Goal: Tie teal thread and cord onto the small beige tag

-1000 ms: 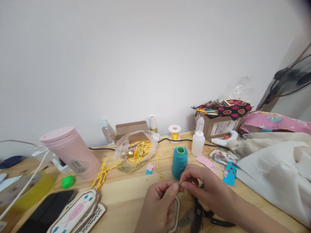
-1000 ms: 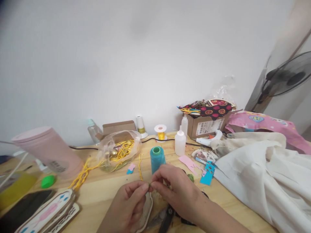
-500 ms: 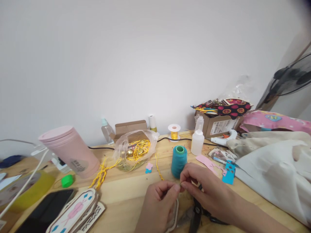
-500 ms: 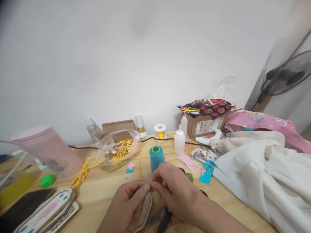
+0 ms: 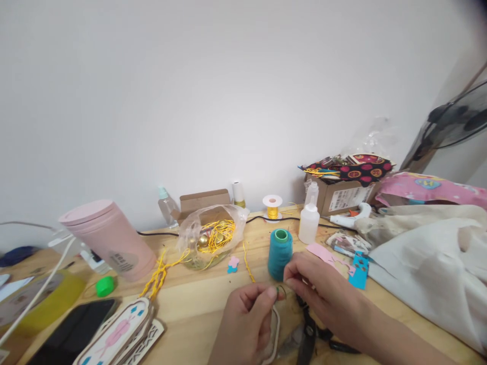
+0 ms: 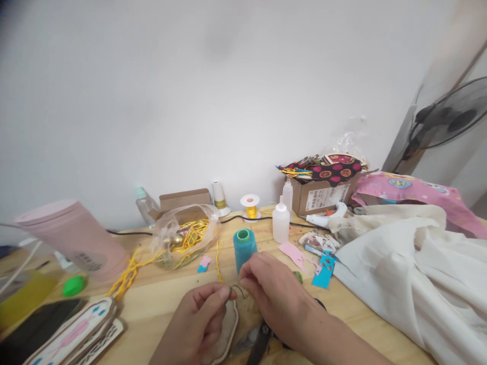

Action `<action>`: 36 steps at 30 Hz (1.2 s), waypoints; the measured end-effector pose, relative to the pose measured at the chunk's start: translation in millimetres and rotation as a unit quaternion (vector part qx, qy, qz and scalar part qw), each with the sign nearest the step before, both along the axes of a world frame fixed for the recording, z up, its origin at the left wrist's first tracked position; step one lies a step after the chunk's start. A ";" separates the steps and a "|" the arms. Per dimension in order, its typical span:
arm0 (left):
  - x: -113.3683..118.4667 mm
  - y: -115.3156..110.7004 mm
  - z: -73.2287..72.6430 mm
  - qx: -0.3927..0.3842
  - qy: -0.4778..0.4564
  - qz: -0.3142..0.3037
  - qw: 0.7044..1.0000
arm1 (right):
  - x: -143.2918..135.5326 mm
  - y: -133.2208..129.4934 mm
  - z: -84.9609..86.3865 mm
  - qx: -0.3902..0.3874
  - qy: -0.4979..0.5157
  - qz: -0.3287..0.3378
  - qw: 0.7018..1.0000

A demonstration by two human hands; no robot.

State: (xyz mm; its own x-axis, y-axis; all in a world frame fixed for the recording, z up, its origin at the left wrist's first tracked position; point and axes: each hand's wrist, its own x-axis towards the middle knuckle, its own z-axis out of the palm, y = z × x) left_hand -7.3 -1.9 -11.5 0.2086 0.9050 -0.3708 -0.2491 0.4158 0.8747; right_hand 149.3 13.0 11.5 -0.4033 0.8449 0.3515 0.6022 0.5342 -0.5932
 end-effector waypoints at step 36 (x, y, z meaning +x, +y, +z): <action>3.4 -2.0 5.6 0.069 0.134 0.018 0.988 | -11.5 -4.8 -9.3 0.005 0.053 -0.013 0.998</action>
State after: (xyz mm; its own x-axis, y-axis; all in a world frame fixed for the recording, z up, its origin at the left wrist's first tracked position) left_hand -3.9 -3.8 -5.9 0.0857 0.9559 -0.2808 -0.0139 0.2829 0.9590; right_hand 137.8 8.2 2.2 -0.3411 0.8507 0.4001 0.5496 0.5257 -0.6493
